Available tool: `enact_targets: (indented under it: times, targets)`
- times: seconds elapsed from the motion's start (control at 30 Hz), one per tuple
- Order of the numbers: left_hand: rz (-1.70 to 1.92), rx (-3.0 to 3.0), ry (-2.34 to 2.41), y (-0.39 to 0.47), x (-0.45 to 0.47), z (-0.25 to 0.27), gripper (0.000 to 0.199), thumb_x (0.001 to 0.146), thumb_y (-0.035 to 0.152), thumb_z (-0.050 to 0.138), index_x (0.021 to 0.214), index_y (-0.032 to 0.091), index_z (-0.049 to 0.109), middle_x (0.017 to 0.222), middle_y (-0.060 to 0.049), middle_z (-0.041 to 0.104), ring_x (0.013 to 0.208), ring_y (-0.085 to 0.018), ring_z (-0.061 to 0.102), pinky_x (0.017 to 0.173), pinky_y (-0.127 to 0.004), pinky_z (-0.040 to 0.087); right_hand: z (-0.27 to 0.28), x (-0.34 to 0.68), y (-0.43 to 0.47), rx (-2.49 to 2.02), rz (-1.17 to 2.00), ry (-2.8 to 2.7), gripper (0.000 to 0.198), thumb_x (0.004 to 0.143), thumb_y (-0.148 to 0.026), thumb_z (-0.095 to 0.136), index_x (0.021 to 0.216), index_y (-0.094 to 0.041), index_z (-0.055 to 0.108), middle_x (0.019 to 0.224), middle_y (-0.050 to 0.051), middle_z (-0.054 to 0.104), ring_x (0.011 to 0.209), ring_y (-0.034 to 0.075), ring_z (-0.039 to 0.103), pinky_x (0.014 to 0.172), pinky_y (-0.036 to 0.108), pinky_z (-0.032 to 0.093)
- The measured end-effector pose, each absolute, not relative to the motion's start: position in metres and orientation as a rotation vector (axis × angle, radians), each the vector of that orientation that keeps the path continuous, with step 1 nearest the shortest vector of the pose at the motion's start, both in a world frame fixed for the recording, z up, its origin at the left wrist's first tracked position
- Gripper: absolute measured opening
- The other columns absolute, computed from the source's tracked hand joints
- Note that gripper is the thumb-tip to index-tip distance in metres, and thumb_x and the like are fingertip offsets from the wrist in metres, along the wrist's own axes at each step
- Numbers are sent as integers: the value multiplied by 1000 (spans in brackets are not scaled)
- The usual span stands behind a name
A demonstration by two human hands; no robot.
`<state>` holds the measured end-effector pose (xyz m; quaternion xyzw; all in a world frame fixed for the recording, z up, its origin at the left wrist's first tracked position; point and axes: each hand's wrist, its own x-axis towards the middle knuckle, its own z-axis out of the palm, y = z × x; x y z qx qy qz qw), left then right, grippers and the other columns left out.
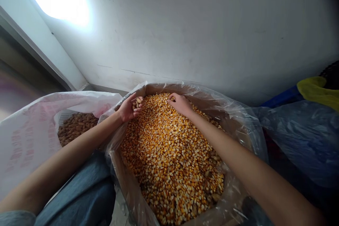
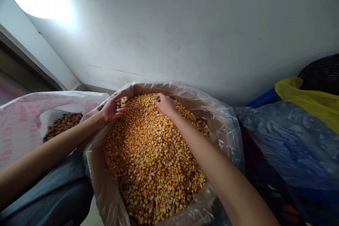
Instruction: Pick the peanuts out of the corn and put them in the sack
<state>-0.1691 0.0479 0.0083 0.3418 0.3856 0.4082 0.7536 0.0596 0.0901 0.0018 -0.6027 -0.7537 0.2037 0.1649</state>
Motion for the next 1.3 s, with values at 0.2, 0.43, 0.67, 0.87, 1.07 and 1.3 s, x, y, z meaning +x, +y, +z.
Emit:
enact_targets:
  times: [0.2,0.43,0.67,0.87,1.07,1.3]
  targets:
    - [477,1488,1414,40,-176,-1,32,73,43,45,56,15,44,50,1,45,38,-7,38,35,-20,28,14,75,84,-1293,1670,-1274,20,73,-33,35,77,-18,48,67,2,54,45,8,40,37,19,23]
    - [-355,2278,1912,14,-169,-12,32,77,31,35,80,9,58,80,-19,63,74,-29,59,59,-35,42,31,100,80,-1014,1835,-845,24,76,-34,34,76,-17,50,59,1,52,45,8,42,34,16,23]
    - [-304,2189,1936,26,-171,-23,27,74,29,38,81,11,57,81,-14,63,73,-23,59,60,-29,42,28,123,78,-1186,1771,-838,10,71,-22,54,66,-14,52,56,-2,52,42,4,44,29,12,25]
    - [267,1552,1568,31,-174,-6,21,68,35,51,74,15,50,53,3,45,42,-9,40,36,-20,29,20,167,63,-1221,1861,-738,10,72,-20,53,79,-14,57,57,-2,51,41,2,42,27,9,21]
    - [558,815,984,25,-164,13,21,75,21,45,57,16,35,46,6,27,33,-3,20,27,-13,16,-1,197,65,-1678,1504,-1133,11,71,-24,54,73,-14,58,47,-4,42,36,4,36,30,14,20]
    - [782,522,659,21,-148,19,11,71,7,37,65,15,41,48,5,28,32,-4,25,25,-12,22,-21,204,72,-2150,620,-2024,12,60,-27,63,55,-17,60,59,4,59,63,16,55,56,23,36]
